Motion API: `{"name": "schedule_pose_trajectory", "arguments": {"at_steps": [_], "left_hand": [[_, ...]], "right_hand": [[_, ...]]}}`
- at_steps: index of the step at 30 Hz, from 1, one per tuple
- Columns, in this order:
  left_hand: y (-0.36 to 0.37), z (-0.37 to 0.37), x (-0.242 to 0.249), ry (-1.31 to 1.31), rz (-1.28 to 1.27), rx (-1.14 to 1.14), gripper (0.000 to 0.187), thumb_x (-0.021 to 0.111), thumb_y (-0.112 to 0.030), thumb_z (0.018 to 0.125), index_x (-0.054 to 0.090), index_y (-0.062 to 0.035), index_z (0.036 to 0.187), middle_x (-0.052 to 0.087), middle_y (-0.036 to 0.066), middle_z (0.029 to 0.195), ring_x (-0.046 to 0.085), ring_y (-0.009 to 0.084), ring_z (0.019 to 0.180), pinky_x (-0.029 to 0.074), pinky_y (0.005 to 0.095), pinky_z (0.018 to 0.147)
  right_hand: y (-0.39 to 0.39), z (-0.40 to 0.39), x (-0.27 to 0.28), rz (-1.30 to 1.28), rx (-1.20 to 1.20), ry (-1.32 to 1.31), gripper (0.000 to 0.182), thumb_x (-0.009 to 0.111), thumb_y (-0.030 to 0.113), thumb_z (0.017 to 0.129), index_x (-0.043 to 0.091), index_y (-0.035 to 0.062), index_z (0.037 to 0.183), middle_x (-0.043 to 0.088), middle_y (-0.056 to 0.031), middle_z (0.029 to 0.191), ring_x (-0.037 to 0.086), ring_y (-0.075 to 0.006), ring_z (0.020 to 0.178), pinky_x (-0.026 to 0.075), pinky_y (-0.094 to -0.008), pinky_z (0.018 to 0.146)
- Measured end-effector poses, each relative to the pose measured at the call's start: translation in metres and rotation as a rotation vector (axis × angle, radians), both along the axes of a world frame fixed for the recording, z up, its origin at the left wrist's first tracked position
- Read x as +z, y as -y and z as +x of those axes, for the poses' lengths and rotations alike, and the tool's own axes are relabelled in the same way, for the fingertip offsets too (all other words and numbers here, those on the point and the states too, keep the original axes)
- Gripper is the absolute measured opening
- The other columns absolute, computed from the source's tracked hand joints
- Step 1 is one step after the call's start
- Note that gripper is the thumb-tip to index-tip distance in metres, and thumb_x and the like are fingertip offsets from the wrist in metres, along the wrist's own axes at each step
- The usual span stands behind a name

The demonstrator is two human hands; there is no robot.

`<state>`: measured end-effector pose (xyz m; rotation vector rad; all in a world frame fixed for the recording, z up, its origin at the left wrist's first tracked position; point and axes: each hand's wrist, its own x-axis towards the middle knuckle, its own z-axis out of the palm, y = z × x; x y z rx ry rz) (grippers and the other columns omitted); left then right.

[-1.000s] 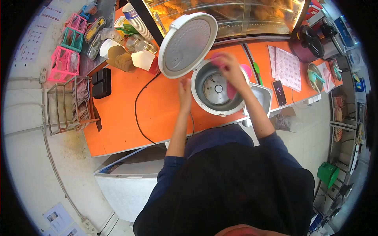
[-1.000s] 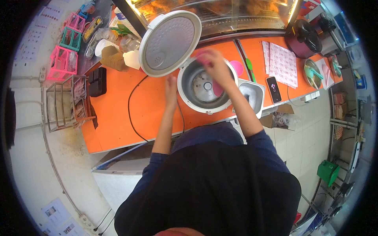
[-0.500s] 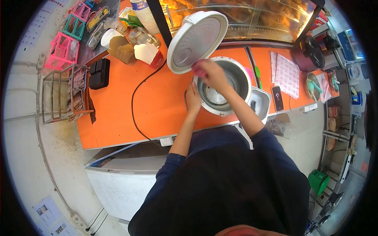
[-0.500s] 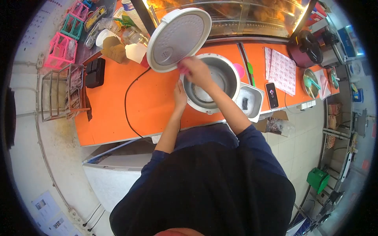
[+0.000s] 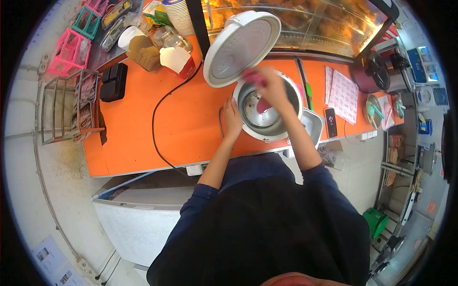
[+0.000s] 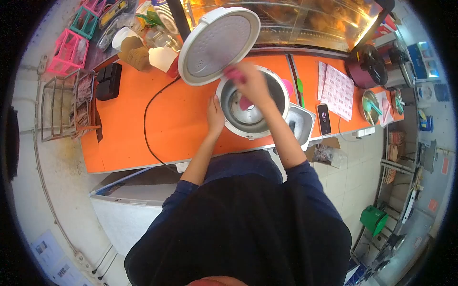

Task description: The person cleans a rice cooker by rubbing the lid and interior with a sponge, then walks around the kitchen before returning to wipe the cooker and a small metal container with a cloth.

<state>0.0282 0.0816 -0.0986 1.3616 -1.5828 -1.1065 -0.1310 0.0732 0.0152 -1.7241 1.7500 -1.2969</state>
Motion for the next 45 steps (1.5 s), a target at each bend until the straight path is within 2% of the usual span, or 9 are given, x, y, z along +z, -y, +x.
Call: {"name": "schedule_pose_trajectory", "arguments": {"at_steps": [3,15,17,19,26,31,36,39,45], "left_hand": [[0.002,0.001,-0.004,-0.06,-0.011,-0.037,0.046,0.032,-0.026,0.107,0.054,0.0083,0.127,0.058,0.028,0.122,0.055,0.0398,0.116,0.041,0.0425,0.1],[-0.006,-0.01,0.013,0.063,-0.101,0.116,0.043,0.033,-0.022,0.106,0.056,0.0101,0.122,0.06,0.028,0.119,0.056,0.0429,0.113,0.043,0.045,0.097],[-0.005,-0.011,0.011,0.06,-0.118,0.122,0.041,0.035,-0.021,0.105,0.057,0.0093,0.121,0.061,0.028,0.117,0.057,0.0425,0.11,0.043,0.0457,0.095],[-0.004,-0.01,0.009,0.062,-0.134,0.117,0.038,0.037,-0.019,0.104,0.058,0.0086,0.12,0.061,0.028,0.114,0.058,0.0422,0.106,0.044,0.0463,0.093],[0.033,-0.006,0.013,0.054,-0.208,0.0,0.035,0.039,-0.016,0.103,0.06,0.008,0.116,0.063,0.026,0.108,0.06,0.0417,0.103,0.047,0.0455,0.089],[0.055,-0.008,0.008,0.122,-0.239,-0.034,0.035,0.039,-0.016,0.103,0.061,0.0087,0.116,0.063,0.027,0.11,0.06,0.0416,0.103,0.047,0.0461,0.09],[0.055,-0.008,0.004,0.108,-0.278,-0.017,0.035,0.039,-0.016,0.103,0.062,0.007,0.115,0.064,0.026,0.109,0.06,0.0414,0.101,0.047,0.0473,0.089],[0.059,-0.006,0.007,0.112,-0.257,-0.035,0.035,0.039,-0.017,0.103,0.062,0.0072,0.114,0.064,0.026,0.108,0.06,0.0414,0.101,0.047,0.0474,0.089],[0.058,-0.008,0.004,0.089,-0.251,-0.024,0.035,0.04,-0.017,0.103,0.062,0.0077,0.113,0.064,0.025,0.109,0.06,0.0411,0.102,0.047,0.0469,0.09]], "right_hand": [[0.006,0.008,-0.046,-0.156,0.335,-0.483,0.039,0.068,-0.001,0.061,0.067,0.0081,0.099,0.065,-0.0055,0.104,0.059,-0.0283,0.103,0.048,-0.0396,0.087],[-0.047,-0.095,-0.045,0.156,-0.255,-0.99,0.016,0.066,0.01,0.072,0.07,0.0104,0.087,0.065,-0.0058,0.091,0.061,-0.0257,0.095,0.05,-0.0405,0.079],[-0.058,-0.116,-0.026,0.294,-0.269,-0.981,0.015,0.064,0.009,0.072,0.072,0.0084,0.084,0.068,-0.0094,0.084,0.066,-0.028,0.085,0.052,-0.0408,0.074],[-0.058,-0.155,0.003,0.862,-0.19,-0.201,0.022,0.056,0.007,0.074,0.073,0.0043,0.089,0.071,-0.0122,0.08,0.069,-0.0279,0.074,0.055,-0.0391,0.069],[-0.055,-0.142,-0.012,0.163,-0.021,-0.024,0.026,0.054,-0.001,0.078,0.069,0.0028,0.098,0.073,-0.0106,0.096,0.069,-0.0263,0.085,0.054,-0.0344,0.078],[-0.116,-0.094,-0.036,0.101,-0.108,-0.595,0.037,0.063,-0.002,0.07,0.067,0.0055,0.106,0.067,-0.0151,0.105,0.059,-0.0375,0.097,0.051,-0.0451,0.085],[-0.165,-0.049,-0.013,0.629,-0.173,0.226,0.029,0.055,0.007,0.082,0.07,0.0019,0.106,0.072,-0.0159,0.085,0.071,-0.0234,0.081,0.054,-0.0341,0.077],[-0.157,-0.062,0.003,0.31,-0.356,0.366,0.028,0.053,0.005,0.083,0.07,0.0008,0.105,0.073,-0.0144,0.088,0.07,-0.0219,0.085,0.053,-0.0337,0.08],[-0.166,0.043,-0.033,-0.018,-0.251,-0.354,0.028,0.051,-0.008,0.081,0.068,0.0019,0.101,0.069,-0.0135,0.099,0.066,-0.0268,0.082,0.052,-0.0342,0.079]]}}
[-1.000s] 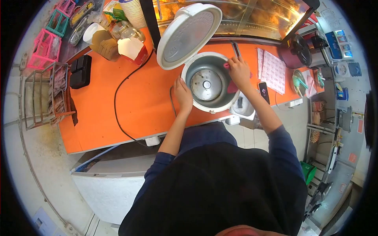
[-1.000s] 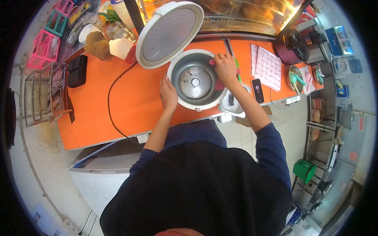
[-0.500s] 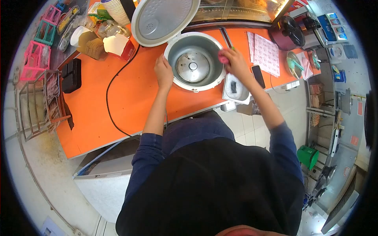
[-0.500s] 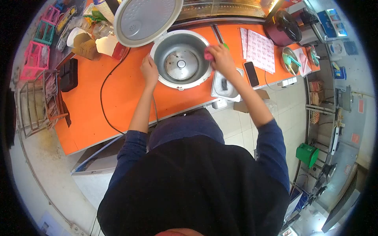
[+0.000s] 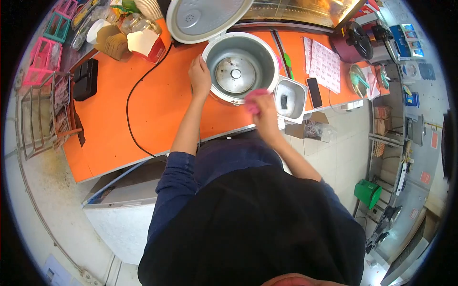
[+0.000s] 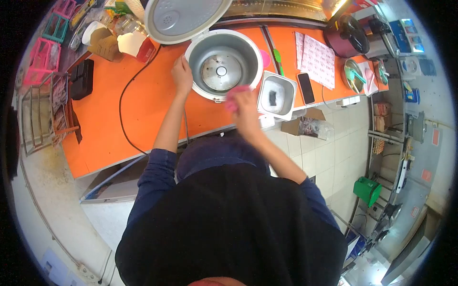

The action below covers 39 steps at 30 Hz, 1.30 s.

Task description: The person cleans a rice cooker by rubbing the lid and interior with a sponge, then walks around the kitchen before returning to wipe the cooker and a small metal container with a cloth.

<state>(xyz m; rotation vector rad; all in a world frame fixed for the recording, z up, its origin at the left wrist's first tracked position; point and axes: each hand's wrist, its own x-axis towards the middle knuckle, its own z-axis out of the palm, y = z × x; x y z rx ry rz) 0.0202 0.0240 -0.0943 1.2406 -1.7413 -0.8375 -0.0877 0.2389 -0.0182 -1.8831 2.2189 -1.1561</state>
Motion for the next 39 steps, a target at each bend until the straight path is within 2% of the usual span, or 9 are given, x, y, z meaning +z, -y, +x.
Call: {"name": "schedule_pose_trajectory", "arguments": {"at_steps": [1,3,7,14,20,22,29,36,39], "left_hand": [[-0.001,-0.001,-0.002,-0.017,-0.021,-0.001,0.035,0.04,-0.017,0.103,0.062,0.0077,0.113,0.064,0.025,0.109,0.06,0.0413,0.103,0.047,0.047,0.09],[-0.005,0.002,-0.006,-0.017,-0.034,-0.005,0.036,0.039,-0.018,0.103,0.062,0.0078,0.113,0.064,0.025,0.109,0.06,0.0414,0.103,0.046,0.0471,0.09],[-0.003,0.004,-0.008,-0.064,0.01,-0.053,0.04,0.036,-0.022,0.104,0.06,0.0061,0.119,0.062,0.026,0.115,0.058,0.0411,0.108,0.045,0.0458,0.095],[0.004,0.008,-0.032,-0.207,0.189,-0.223,0.049,0.027,-0.034,0.106,0.049,0.0007,0.134,0.049,0.022,0.133,0.044,0.0355,0.128,0.032,0.0412,0.11],[0.022,0.005,-0.057,-0.347,0.314,-0.35,0.053,0.026,-0.039,0.107,0.042,-0.0021,0.141,0.044,0.017,0.14,0.041,0.0301,0.132,0.027,0.0385,0.114],[0.022,0.009,-0.058,-0.336,0.29,-0.367,0.053,0.027,-0.041,0.107,0.042,-0.0028,0.141,0.044,0.016,0.141,0.04,0.0284,0.134,0.026,0.0377,0.115],[0.006,0.023,-0.024,-0.841,0.996,-0.488,0.056,0.034,-0.046,0.105,0.04,-0.0059,0.144,0.047,0.01,0.143,0.045,0.0216,0.133,0.035,0.0381,0.113],[0.02,0.031,-0.047,-0.491,0.554,-0.416,0.057,0.036,-0.043,0.106,0.04,-0.0044,0.147,0.044,0.012,0.149,0.037,0.0224,0.14,0.026,0.0358,0.116],[0.015,0.027,-0.025,-0.617,0.616,-0.407,0.063,0.033,-0.05,0.104,0.039,-0.0056,0.148,0.041,0.011,0.152,0.032,0.0227,0.143,0.021,0.0355,0.118]], "right_hand": [[-0.002,0.012,-0.001,0.01,0.012,0.002,0.028,0.051,-0.008,0.081,0.068,0.0019,0.101,0.069,-0.0135,0.099,0.066,-0.0268,0.082,0.052,-0.0342,0.079],[-0.005,0.036,0.005,0.282,0.288,1.122,0.027,0.05,-0.007,0.08,0.067,0.0019,0.099,0.068,-0.0132,0.097,0.066,-0.0253,0.08,0.053,-0.0333,0.076],[0.015,0.029,0.015,-0.105,-0.233,0.153,0.037,0.043,-0.013,0.076,0.063,-0.001,0.104,0.069,-0.0104,0.099,0.064,-0.0177,0.094,0.051,-0.0326,0.084],[0.018,0.051,0.01,0.168,0.262,0.95,0.039,0.053,-0.011,0.07,0.07,0.0018,0.103,0.067,-0.0154,0.105,0.067,-0.0305,0.094,0.051,-0.0347,0.085],[0.053,0.028,0.006,0.05,0.562,0.166,0.029,0.053,-0.005,0.071,0.067,-0.0008,0.096,0.068,-0.0167,0.094,0.067,-0.0315,0.09,0.051,-0.0376,0.079],[0.046,0.025,0.037,0.9,0.61,0.376,0.029,0.054,0.0,0.071,0.068,-0.0013,0.097,0.068,-0.0172,0.086,0.067,-0.0328,0.081,0.051,-0.0375,0.077],[0.135,0.022,-0.003,-0.142,0.287,0.3,0.029,0.056,0.0,0.076,0.069,0.0024,0.101,0.069,-0.0163,0.087,0.067,-0.0308,0.084,0.052,-0.0389,0.08],[0.072,0.006,0.05,0.639,0.257,0.343,0.02,0.057,0.006,0.072,0.072,0.003,0.084,0.067,-0.0185,0.076,0.069,-0.0311,0.072,0.053,-0.0415,0.072],[0.104,-0.004,0.061,0.312,0.099,0.54,0.021,0.056,0.006,0.078,0.072,0.0012,0.091,0.069,-0.0187,0.075,0.068,-0.0329,0.067,0.053,-0.0432,0.07]]}}
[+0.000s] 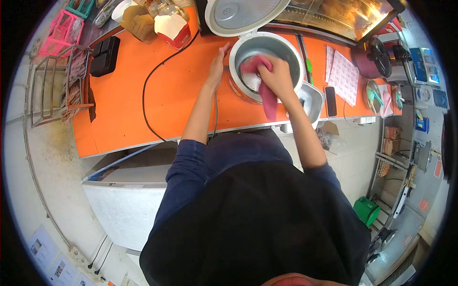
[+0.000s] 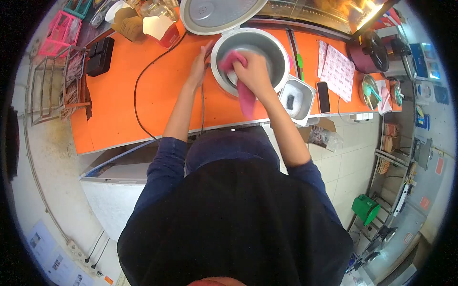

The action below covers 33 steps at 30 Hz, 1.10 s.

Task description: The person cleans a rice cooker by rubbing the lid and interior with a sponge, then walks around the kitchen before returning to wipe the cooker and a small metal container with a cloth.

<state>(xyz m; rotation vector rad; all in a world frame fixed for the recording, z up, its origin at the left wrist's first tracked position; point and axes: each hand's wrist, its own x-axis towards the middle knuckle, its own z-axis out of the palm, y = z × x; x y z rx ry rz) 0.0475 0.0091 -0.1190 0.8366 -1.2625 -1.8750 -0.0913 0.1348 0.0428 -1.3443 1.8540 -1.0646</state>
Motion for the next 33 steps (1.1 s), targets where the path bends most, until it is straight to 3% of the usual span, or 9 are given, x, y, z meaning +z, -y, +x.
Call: {"name": "schedule_pose_trajectory", "arguments": {"at_steps": [4,5,7,14,18,21,26,28,33], "left_hand": [[-0.002,-0.005,0.026,-0.289,0.35,-0.168,0.067,0.03,-0.054,0.104,0.036,-0.0061,0.15,0.035,0.009,0.155,0.029,0.0223,0.144,0.019,0.0352,0.119],[0.0,-0.007,0.029,-0.287,0.34,-0.18,0.067,0.03,-0.054,0.104,0.036,-0.0061,0.15,0.035,0.009,0.155,0.029,0.0223,0.144,0.019,0.0352,0.119],[0.0,-0.01,0.028,-0.054,0.035,-0.152,0.067,0.027,-0.052,0.105,0.033,-0.0042,0.151,0.034,0.009,0.156,0.029,0.0217,0.145,0.02,0.035,0.119],[-0.001,-0.002,0.012,-0.296,0.171,-0.154,0.074,0.022,-0.057,0.103,0.028,-0.0021,0.152,0.032,0.012,0.156,0.028,0.0242,0.145,0.018,0.0386,0.12],[0.0,0.006,0.018,-0.266,0.125,-0.113,0.074,0.023,-0.058,0.102,0.029,-0.0028,0.152,0.032,0.013,0.156,0.03,0.0259,0.144,0.016,0.0412,0.12],[-0.008,0.009,0.027,-0.104,0.085,-0.082,0.068,0.03,-0.052,0.104,0.031,-0.0017,0.15,0.035,0.012,0.155,0.032,0.0248,0.143,0.019,0.0394,0.12],[-0.025,-0.002,0.038,0.074,-0.057,-0.037,0.053,0.034,-0.033,0.107,0.036,0.0008,0.147,0.039,0.012,0.152,0.037,0.0215,0.139,0.028,0.0352,0.115],[-0.035,-0.002,0.039,0.193,-0.128,0.045,0.049,0.036,-0.027,0.107,0.037,0.003,0.146,0.042,0.015,0.149,0.04,0.0234,0.137,0.031,0.0342,0.113],[-0.056,-0.006,0.025,0.235,-0.208,0.302,0.045,0.034,-0.026,0.107,0.043,0.0033,0.14,0.047,0.016,0.143,0.044,0.0253,0.133,0.033,0.036,0.111]], "right_hand": [[0.027,0.027,-0.081,-0.729,0.2,-0.377,0.018,0.059,0.01,0.081,0.072,0.0017,0.089,0.069,-0.0176,0.075,0.066,-0.0382,0.067,0.055,-0.0456,0.072],[0.009,0.03,-0.064,-0.738,0.188,-0.383,0.018,0.059,0.01,0.081,0.072,0.0017,0.089,0.069,-0.0176,0.075,0.066,-0.0382,0.067,0.055,-0.0456,0.072],[-0.036,0.031,-0.01,0.3,0.436,-0.685,0.015,0.063,0.015,0.075,0.072,0.0024,0.077,0.067,-0.0184,0.071,0.066,-0.0408,0.071,0.054,-0.0477,0.071],[0.048,0.022,-0.06,-0.561,-0.108,-0.177,0.019,0.059,0.006,0.077,0.069,0.0011,0.093,0.066,-0.0218,0.101,0.057,-0.0422,0.102,0.046,-0.0486,0.089],[-0.026,0.063,-0.072,-0.216,0.238,-0.719,0.019,0.069,0.013,0.07,0.065,0.004,0.086,0.065,-0.0118,0.092,0.06,-0.0285,0.093,0.048,-0.0407,0.081],[-0.084,0.079,-0.05,0.099,0.472,-0.484,0.019,0.07,0.015,0.07,0.065,0.0046,0.085,0.065,-0.0086,0.091,0.059,-0.0242,0.091,0.048,-0.0394,0.079],[-0.111,0.06,-0.06,-0.515,0.434,-0.392,0.026,0.072,0.018,0.078,0.07,0.0055,0.101,0.068,-0.0093,0.101,0.061,-0.0257,0.097,0.048,-0.0377,0.086],[-0.13,0.024,-0.035,-0.194,0.358,0.25,0.027,0.069,0.016,0.082,0.069,0.0073,0.107,0.068,-0.01,0.101,0.063,-0.0269,0.1,0.048,-0.0373,0.087],[-0.166,-0.108,-0.143,0.278,-0.625,-0.612,0.029,0.077,0.023,0.074,0.069,0.0044,0.096,0.059,-0.0123,0.096,0.054,-0.0284,0.096,0.043,-0.0428,0.082]]}}
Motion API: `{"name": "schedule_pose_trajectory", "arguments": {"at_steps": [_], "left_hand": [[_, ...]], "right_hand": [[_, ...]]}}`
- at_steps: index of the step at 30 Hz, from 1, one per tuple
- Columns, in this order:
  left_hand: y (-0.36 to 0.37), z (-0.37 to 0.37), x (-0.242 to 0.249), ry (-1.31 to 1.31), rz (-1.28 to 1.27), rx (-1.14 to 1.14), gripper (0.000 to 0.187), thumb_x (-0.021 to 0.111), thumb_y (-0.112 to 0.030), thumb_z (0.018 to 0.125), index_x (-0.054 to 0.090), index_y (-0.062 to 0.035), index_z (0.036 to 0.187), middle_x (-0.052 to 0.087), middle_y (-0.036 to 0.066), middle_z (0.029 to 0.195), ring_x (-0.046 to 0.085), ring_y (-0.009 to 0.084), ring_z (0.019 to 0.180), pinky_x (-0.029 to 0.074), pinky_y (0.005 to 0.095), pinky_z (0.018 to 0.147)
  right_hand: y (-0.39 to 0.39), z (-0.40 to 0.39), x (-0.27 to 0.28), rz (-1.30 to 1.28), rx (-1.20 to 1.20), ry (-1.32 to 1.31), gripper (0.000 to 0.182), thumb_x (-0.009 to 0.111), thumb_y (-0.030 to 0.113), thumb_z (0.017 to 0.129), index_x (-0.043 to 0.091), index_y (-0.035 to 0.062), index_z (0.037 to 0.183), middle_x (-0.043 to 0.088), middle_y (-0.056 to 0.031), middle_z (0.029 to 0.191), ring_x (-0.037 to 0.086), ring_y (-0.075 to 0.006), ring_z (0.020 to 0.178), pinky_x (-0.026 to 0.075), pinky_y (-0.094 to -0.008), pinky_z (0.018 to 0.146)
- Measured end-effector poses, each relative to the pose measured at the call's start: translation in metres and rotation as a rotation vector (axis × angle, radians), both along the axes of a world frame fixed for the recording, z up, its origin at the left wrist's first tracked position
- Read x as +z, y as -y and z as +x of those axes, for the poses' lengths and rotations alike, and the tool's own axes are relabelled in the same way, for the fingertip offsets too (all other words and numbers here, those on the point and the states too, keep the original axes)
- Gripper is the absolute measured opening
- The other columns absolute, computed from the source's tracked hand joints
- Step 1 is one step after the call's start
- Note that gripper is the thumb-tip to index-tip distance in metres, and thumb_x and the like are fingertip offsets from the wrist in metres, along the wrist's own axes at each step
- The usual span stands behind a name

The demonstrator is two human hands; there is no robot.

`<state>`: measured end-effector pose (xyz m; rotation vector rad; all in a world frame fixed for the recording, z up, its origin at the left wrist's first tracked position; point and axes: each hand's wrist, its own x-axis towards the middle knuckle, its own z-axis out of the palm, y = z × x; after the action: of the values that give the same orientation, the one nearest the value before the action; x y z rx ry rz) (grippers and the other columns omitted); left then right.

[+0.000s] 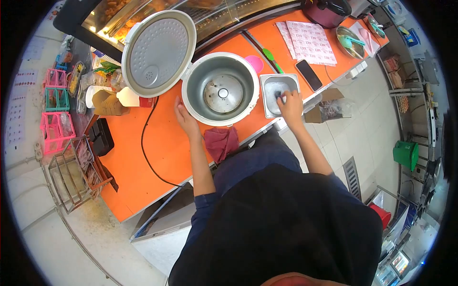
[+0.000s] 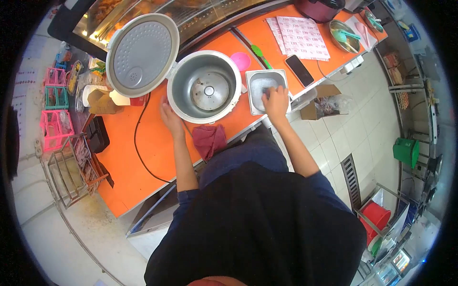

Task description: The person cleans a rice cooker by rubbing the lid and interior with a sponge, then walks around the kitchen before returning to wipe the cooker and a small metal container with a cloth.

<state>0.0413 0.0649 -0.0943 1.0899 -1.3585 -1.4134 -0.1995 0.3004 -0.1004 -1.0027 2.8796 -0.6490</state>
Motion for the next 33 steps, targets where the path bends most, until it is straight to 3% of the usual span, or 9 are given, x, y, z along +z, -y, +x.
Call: {"name": "schedule_pose_trajectory", "arguments": {"at_steps": [8,11,17,21,24,28,30,32,33], "left_hand": [[-0.074,-0.019,0.061,0.187,-0.286,0.186,0.033,0.036,-0.019,0.106,0.053,0.003,0.124,0.055,0.014,0.126,0.05,0.0246,0.12,0.037,0.0379,0.104],[-0.1,-0.031,0.077,0.267,-0.387,0.247,0.027,0.039,-0.013,0.104,0.055,0.0019,0.119,0.055,0.015,0.122,0.051,0.0246,0.115,0.038,0.0369,0.101],[-0.148,-0.085,0.089,0.359,-0.503,-0.04,0.03,0.048,0.011,0.082,0.062,-0.001,0.106,0.063,0.013,0.1,0.058,0.0304,0.101,0.045,0.0375,0.086],[-0.179,-0.133,0.065,0.361,-0.519,-0.512,0.037,0.052,0.01,0.08,0.058,-0.0007,0.114,0.057,0.017,0.118,0.057,0.0343,0.107,0.046,0.0436,0.091],[-0.197,-0.178,0.038,0.449,-0.74,-0.492,0.049,0.057,0.01,0.078,0.051,-0.0015,0.125,0.048,0.022,0.128,0.054,0.0361,0.112,0.044,0.0442,0.095],[-0.189,-0.215,-0.021,0.306,-0.529,-0.677,0.048,0.061,0.003,0.084,0.045,-0.0035,0.129,0.044,0.021,0.128,0.048,0.0368,0.12,0.043,0.0422,0.1],[-0.179,-0.224,-0.04,0.29,-0.358,-0.792,0.043,0.061,0.004,0.081,0.047,-0.0024,0.121,0.046,0.021,0.122,0.05,0.0382,0.115,0.042,0.0436,0.099],[-0.179,-0.231,-0.055,0.321,-0.37,-0.755,0.037,0.056,0.007,0.078,0.049,-0.0015,0.113,0.049,0.019,0.114,0.052,0.0365,0.111,0.043,0.0416,0.095],[-0.177,-0.233,-0.059,0.325,-0.367,-0.748,0.032,0.053,0.008,0.076,0.051,-0.001,0.107,0.051,0.019,0.108,0.054,0.036,0.106,0.045,0.0409,0.092]], "right_hand": [[0.013,-0.035,-0.065,0.389,0.079,-0.383,0.03,0.082,0.026,0.065,0.073,0.0036,0.085,0.053,-0.0123,0.113,0.045,-0.0303,0.112,0.034,-0.0464,0.09],[0.005,-0.036,0.004,0.23,0.046,-0.143,0.024,0.081,0.02,0.062,0.074,0.004,0.079,0.052,-0.0114,0.117,0.044,-0.0292,0.113,0.033,-0.0484,0.09],[-0.004,-0.061,0.022,0.068,0.123,-0.02,0.019,0.081,0.015,0.063,0.074,0.0049,0.078,0.05,-0.0104,0.113,0.043,-0.0301,0.11,0.031,-0.0514,0.087],[-0.012,-0.07,0.012,0.088,0.101,0.087,0.019,0.083,0.018,0.063,0.074,0.0068,0.076,0.049,-0.0102,0.112,0.042,-0.03,0.109,0.03,-0.0515,0.086],[-0.019,-0.083,0.008,0.062,0.089,0.234,0.024,0.085,0.026,0.063,0.076,0.0101,0.078,0.049,-0.0116,0.115,0.043,-0.0319,0.113,0.03,-0.0555,0.091],[-0.031,-0.116,-0.011,0.041,0.062,0.699,0.039,0.088,0.042,0.06,0.078,0.0108,0.08,0.069,-0.0146,0.09,0.052,-0.0399,0.112,0.037,-0.0606,0.089],[-0.044,-0.128,0.007,-0.127,0.13,0.764,0.039,0.085,0.047,0.063,0.079,0.0132,0.081,0.071,-0.0143,0.077,0.058,-0.0355,0.106,0.042,-0.0536,0.087],[-0.064,-0.146,0.018,-0.148,0.117,0.386,0.037,0.077,0.051,0.073,0.078,0.0202,0.094,0.065,-0.0162,0.086,0.063,-0.0296,0.093,0.046,-0.0439,0.082],[-0.075,-0.16,0.016,-0.184,0.094,0.436,0.035,0.075,0.049,0.076,0.078,0.0203,0.096,0.062,-0.0153,0.085,0.062,-0.0293,0.091,0.046,-0.0424,0.08]]}}
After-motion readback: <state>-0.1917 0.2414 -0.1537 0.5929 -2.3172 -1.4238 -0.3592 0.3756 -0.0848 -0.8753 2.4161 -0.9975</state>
